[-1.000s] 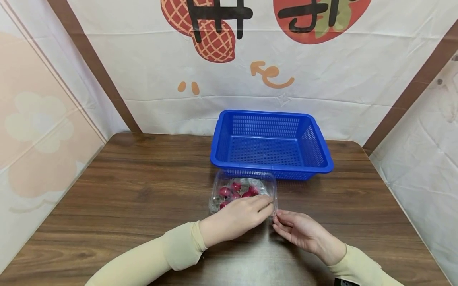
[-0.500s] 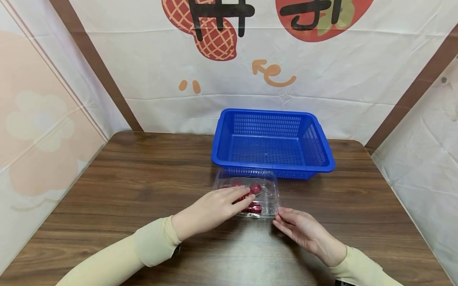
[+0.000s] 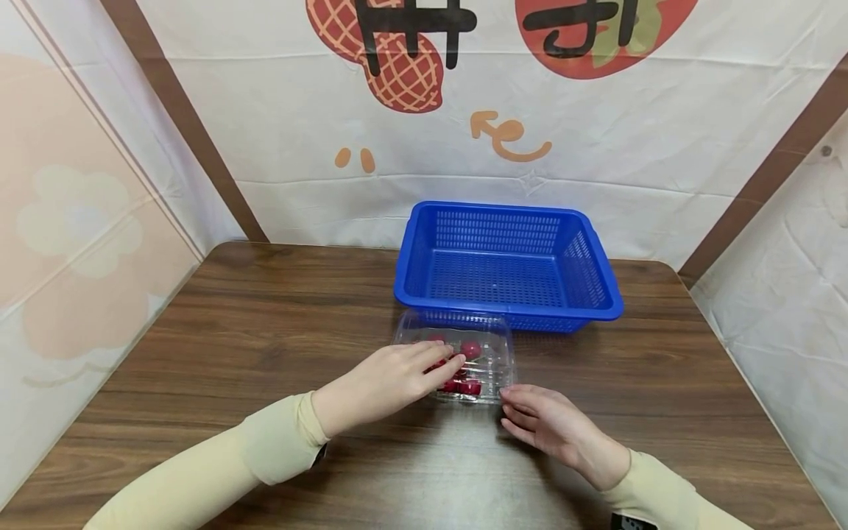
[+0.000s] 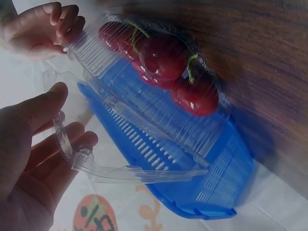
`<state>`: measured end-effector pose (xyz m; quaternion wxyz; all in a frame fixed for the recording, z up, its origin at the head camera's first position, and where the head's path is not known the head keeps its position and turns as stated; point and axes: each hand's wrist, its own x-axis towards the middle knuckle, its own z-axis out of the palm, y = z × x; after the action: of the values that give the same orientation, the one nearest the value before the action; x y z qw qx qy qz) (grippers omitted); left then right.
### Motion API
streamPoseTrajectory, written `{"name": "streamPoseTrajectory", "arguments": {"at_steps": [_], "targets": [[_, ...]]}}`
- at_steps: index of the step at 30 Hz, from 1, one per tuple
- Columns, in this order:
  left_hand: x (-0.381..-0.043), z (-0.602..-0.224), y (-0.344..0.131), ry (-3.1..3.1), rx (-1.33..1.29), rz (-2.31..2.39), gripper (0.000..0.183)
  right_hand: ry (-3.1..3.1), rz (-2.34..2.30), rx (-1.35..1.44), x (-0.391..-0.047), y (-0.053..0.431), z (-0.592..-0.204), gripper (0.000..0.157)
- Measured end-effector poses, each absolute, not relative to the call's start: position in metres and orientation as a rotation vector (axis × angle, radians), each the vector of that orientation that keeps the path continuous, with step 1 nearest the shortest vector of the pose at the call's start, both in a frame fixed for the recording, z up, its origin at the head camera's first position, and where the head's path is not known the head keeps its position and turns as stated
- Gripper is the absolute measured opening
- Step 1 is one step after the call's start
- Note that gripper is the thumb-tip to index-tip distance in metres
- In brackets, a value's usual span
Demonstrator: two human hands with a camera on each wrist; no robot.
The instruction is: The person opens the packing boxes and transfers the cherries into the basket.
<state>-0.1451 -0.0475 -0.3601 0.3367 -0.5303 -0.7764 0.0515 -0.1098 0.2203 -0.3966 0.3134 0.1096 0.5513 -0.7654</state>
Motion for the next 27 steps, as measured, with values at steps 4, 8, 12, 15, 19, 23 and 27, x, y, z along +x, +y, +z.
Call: {"name": "streamPoseTrajectory", "arguments": {"at_steps": [4,8,12,15,19,23,27], "targets": [[-0.146,-0.358,-0.047,-2.010,-1.383,0.141,0.029,1.482,-1.983,0.262,-0.114,0.221,-0.395,0.006],[-0.146,-0.356,-0.047,-2.016,-1.381,0.151,0.029,1.476,-1.967,0.253,-0.117,0.222,-0.395,0.007],[-0.147,-0.354,-0.047,-2.025,-1.390,0.150,0.028,1.476,-1.960,0.263,-0.120,0.223,-0.395,0.009],[-0.147,-0.351,-0.046,-2.016,-1.385,0.159,0.028,1.493,-1.951,0.259,-0.121,0.224,-0.395,0.009],[-0.148,-0.347,-0.046,-1.995,-1.378,0.157,0.027,1.514,-1.936,0.222,-0.124,0.226,-0.394,0.005],[-0.150,-0.344,-0.046,-1.989,-1.388,0.149,0.026,1.505,-1.943,0.178,-0.126,0.228,-0.393,0.005],[-0.151,-0.341,-0.046,-2.015,-1.389,0.135,0.025,1.460,-1.985,0.140,-0.127,0.231,-0.392,0.007]]}}
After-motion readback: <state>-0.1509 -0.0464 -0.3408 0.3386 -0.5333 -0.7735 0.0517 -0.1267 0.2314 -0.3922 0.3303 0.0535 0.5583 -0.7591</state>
